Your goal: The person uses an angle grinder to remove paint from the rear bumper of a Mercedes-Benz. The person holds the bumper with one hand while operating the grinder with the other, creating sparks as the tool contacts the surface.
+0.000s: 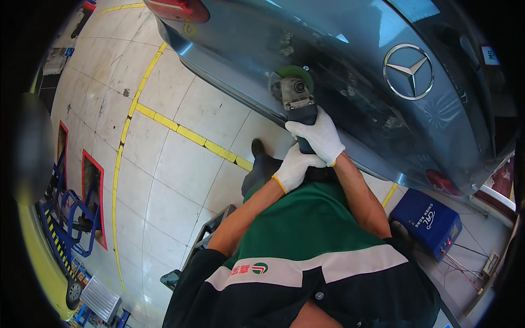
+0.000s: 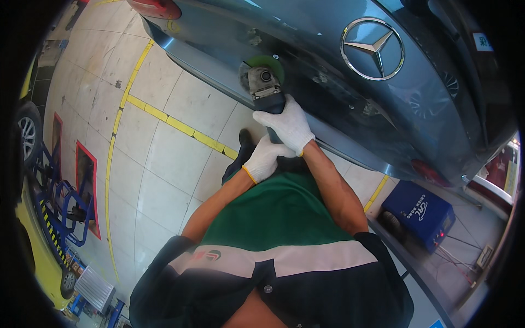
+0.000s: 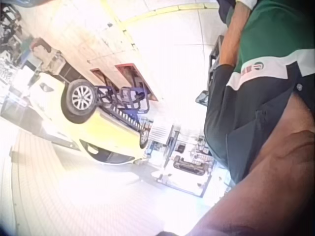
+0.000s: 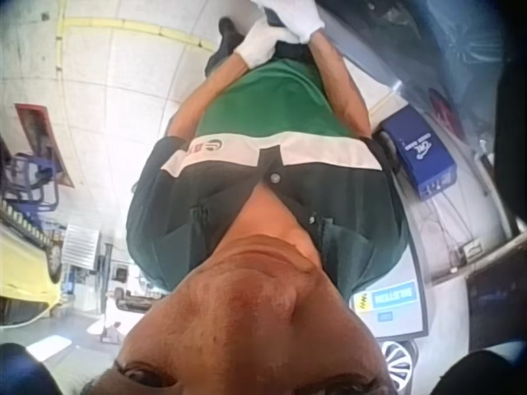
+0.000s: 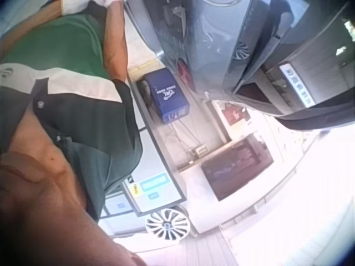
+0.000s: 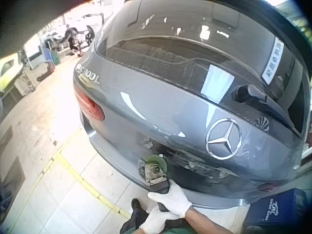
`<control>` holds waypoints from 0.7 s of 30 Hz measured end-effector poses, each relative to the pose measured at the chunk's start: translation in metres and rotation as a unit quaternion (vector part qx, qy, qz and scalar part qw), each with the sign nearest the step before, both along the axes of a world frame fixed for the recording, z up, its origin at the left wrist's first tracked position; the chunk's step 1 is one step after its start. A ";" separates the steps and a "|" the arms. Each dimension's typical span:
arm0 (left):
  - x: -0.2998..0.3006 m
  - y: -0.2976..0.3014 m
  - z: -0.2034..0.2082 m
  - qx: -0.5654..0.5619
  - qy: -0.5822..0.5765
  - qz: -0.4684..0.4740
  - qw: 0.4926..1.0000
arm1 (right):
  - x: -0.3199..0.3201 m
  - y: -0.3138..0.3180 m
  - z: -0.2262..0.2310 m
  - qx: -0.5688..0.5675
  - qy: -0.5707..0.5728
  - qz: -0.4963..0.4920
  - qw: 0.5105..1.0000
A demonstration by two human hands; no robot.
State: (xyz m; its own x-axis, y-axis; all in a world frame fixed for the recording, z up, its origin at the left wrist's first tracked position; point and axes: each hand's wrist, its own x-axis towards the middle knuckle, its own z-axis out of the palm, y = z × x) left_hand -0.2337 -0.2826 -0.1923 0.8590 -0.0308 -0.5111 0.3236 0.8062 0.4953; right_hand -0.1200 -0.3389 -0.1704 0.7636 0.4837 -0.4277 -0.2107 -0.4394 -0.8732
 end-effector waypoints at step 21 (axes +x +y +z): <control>0.000 -0.001 0.000 0.009 0.004 0.001 1.000 | 0.000 0.001 0.004 0.002 0.011 -0.002 1.000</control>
State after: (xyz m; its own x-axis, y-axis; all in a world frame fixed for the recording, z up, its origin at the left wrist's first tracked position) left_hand -0.2334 -0.2840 -0.1926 0.8550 -0.0189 -0.5183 0.3252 0.7980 0.5073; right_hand -0.1195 -0.3380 -0.1661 0.7559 0.4828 -0.4422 -0.2320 -0.4341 -0.8705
